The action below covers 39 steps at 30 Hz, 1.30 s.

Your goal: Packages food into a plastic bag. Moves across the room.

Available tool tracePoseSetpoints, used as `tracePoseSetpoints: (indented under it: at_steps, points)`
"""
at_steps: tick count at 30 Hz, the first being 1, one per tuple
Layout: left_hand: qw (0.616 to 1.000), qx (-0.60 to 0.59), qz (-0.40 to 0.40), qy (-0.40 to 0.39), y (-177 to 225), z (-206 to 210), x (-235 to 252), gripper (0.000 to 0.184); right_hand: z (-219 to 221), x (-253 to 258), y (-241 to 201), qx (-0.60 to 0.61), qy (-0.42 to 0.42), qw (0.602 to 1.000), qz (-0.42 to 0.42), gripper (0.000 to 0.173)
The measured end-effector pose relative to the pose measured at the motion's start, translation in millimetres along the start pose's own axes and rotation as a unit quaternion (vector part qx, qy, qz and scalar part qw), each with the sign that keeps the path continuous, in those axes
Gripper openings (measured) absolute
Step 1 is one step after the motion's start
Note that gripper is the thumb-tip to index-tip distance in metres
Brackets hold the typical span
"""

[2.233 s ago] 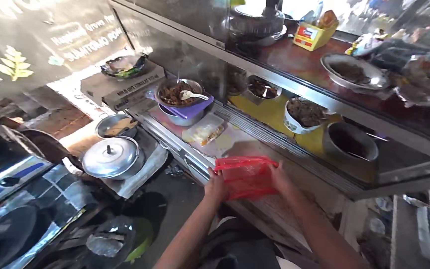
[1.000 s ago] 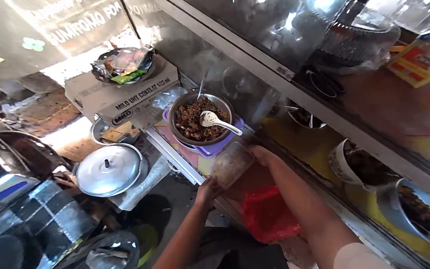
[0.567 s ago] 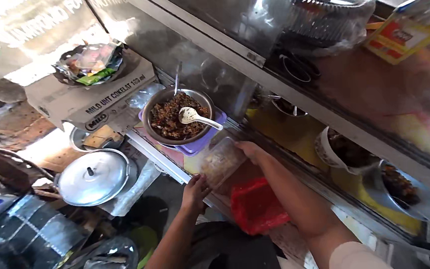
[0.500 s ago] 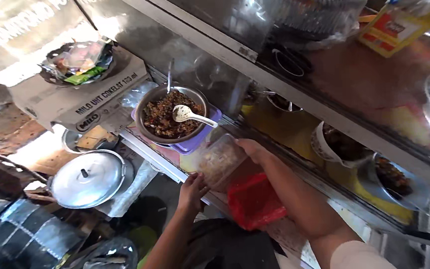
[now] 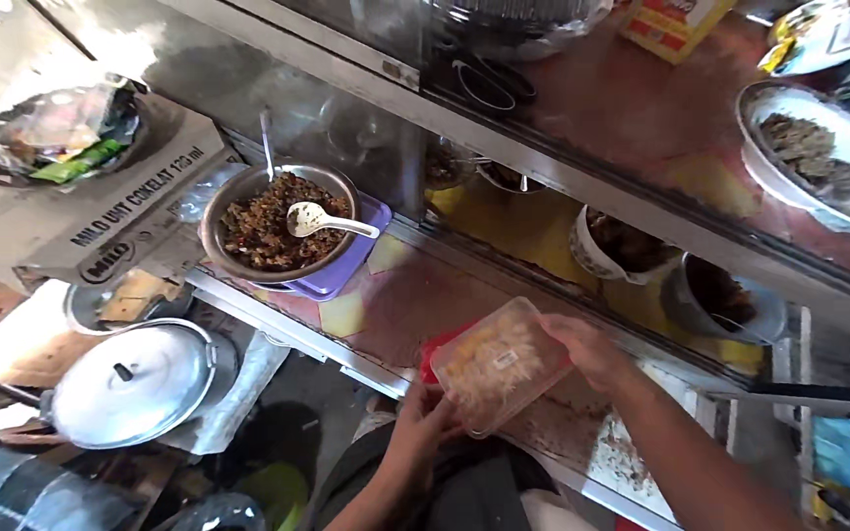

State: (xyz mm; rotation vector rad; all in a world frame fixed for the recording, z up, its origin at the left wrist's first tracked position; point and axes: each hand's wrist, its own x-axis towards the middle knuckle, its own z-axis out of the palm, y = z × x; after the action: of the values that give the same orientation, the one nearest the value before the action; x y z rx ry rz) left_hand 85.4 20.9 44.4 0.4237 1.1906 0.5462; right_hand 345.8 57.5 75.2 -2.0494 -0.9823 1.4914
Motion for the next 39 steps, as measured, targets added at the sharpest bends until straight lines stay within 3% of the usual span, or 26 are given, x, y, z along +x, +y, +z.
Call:
tracePoseSetpoints:
  at_steps: [7, 13, 23, 25, 27, 29, 32, 36, 39]
  points:
    - [0.996, 0.073, -0.033, 0.024, -28.7, -4.6, 42.2, 0.034, 14.6, 26.3, 38.8, 0.005, -0.013, 0.999, 0.048, 0.041]
    - [0.992, 0.108, -0.039, 0.052, -42.8, -13.9, 86.9, 0.041, 34.7, 71.0, 71.6, 0.032, -0.018, 0.999, 0.037, 0.042]
    - [0.987, 0.145, -0.036, 0.052, -47.7, -19.8, 92.0, 0.045, 30.7, 84.7, 69.6, -0.036, -0.037, 0.999, 0.009, 0.045]
    - [0.976, 0.203, -0.012, 0.085, -43.0, -25.2, 91.3, 0.051, 19.5, 84.0, 67.9, -0.068, 0.013, 0.996, -0.056, 0.044]
    - [0.946, 0.285, 0.057, 0.142, -44.6, -37.9, 100.7, 0.042, 6.9, 90.3, 68.2, -0.130, 0.084, 0.982, -0.111, 0.038]
    - [0.911, 0.370, 0.095, 0.154, -41.3, -46.8, 111.3, 0.041, -1.7, 97.6, 64.0, -0.199, 0.107, 0.969, -0.100, 0.034]
    - [0.895, 0.424, 0.072, 0.115, -38.1, -52.7, 131.4, 0.054, -6.1, 103.0, 50.0, -0.269, 0.047, 0.959, -0.072, 0.042]
    - [0.874, 0.462, 0.082, 0.130, -27.6, -50.3, 133.7, 0.039, -2.6, 111.3, 49.0, -0.343, -0.052, 0.929, -0.129, 0.029]
    - [0.858, 0.473, 0.131, 0.149, -25.4, -42.9, 126.9, 0.036, 2.8, 126.2, 64.4, -0.374, -0.079, 0.914, -0.136, 0.027]
